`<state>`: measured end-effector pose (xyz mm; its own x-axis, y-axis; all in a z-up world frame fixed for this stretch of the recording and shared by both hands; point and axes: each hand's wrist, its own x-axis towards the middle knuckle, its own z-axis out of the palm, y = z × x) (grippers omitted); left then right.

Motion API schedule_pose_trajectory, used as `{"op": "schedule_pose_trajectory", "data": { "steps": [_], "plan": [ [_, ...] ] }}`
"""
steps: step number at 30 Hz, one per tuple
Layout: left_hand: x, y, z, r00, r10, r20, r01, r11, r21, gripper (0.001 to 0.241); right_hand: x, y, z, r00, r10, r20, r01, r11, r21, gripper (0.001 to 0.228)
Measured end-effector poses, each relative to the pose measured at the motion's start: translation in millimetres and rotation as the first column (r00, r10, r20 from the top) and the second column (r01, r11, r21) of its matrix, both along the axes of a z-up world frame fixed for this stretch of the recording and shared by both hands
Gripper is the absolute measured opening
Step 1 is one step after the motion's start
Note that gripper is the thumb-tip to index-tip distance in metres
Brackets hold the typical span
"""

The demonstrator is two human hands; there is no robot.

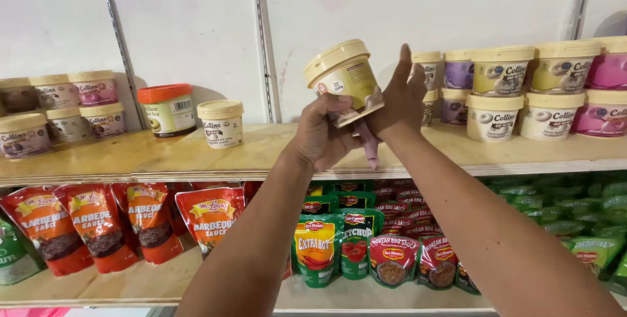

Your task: Cleaning product containers with a cloth and organizing them on the store shelves.

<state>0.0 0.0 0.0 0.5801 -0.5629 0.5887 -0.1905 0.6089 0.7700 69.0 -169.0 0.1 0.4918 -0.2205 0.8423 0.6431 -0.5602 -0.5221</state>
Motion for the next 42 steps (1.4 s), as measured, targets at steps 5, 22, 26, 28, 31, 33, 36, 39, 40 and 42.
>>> {"op": "schedule_pose_trajectory", "data": {
  "steps": [5, 22, 26, 28, 31, 33, 36, 39, 40, 42],
  "plan": [
    [-14.1, -22.7, 26.5, 0.960, 0.272, 0.065, -0.274, 0.961, 0.035, 0.040, -28.7, -1.9, 13.7, 0.958, 0.282, 0.045, -0.285, 0.936, 0.206, 0.061],
    [11.9, -0.8, -0.2, 0.392, 0.769, 0.506, -0.909, 0.241, 0.339, 0.042, -46.1, -8.1, 5.3, 0.726, 0.614, -0.311, -0.600, 0.786, 0.151, 0.085],
    [53.3, 13.8, -5.0, 0.529, 0.810, 0.254, -0.780, 0.347, 0.521, 0.042, -47.9, 4.2, -1.5, 0.789, 0.537, -0.298, -0.511, 0.843, 0.168, 0.079],
    [86.5, 21.8, -10.3, 0.558, 0.818, 0.137, -0.744, 0.420, 0.520, 0.048, -43.7, 4.2, -3.7, 0.813, 0.462, -0.355, -0.419, 0.887, 0.197, 0.077],
    [112.9, 24.2, -12.2, 0.330, 0.914, 0.235, -0.935, 0.281, 0.219, 0.062, -28.7, 4.1, -9.4, 0.778, 0.454, -0.434, -0.402, 0.891, 0.213, 0.078],
    [89.1, 12.3, -1.6, 0.163, 0.815, 0.557, -0.987, 0.128, 0.102, 0.060, -22.6, 6.9, -15.0, 0.856, 0.287, -0.430, -0.378, 0.915, -0.142, 0.081],
    [43.4, -5.8, 14.7, 0.166, 0.652, 0.740, -0.983, 0.045, 0.181, 0.052, -23.5, 12.6, -20.3, 0.917, 0.224, -0.330, -0.338, 0.876, -0.343, 0.094],
    [26.5, -17.9, 18.4, 0.069, 0.653, 0.754, -0.996, 0.005, 0.087, 0.046, -41.7, 13.8, -9.0, 0.945, 0.003, -0.327, -0.136, 0.912, -0.386, 0.079],
    [12.7, -21.0, 25.0, 0.071, 0.653, 0.754, -0.996, 0.007, 0.088, 0.046, -42.1, 13.1, -8.5, 0.944, 0.001, -0.329, -0.135, 0.913, -0.385, 0.079],
    [-14.6, -28.9, 39.6, 0.066, 0.748, 0.661, -0.996, 0.007, 0.091, 0.044, -43.2, 9.9, -6.5, 0.880, -0.064, -0.470, -0.093, 0.949, -0.302, 0.081]
  ]
}}
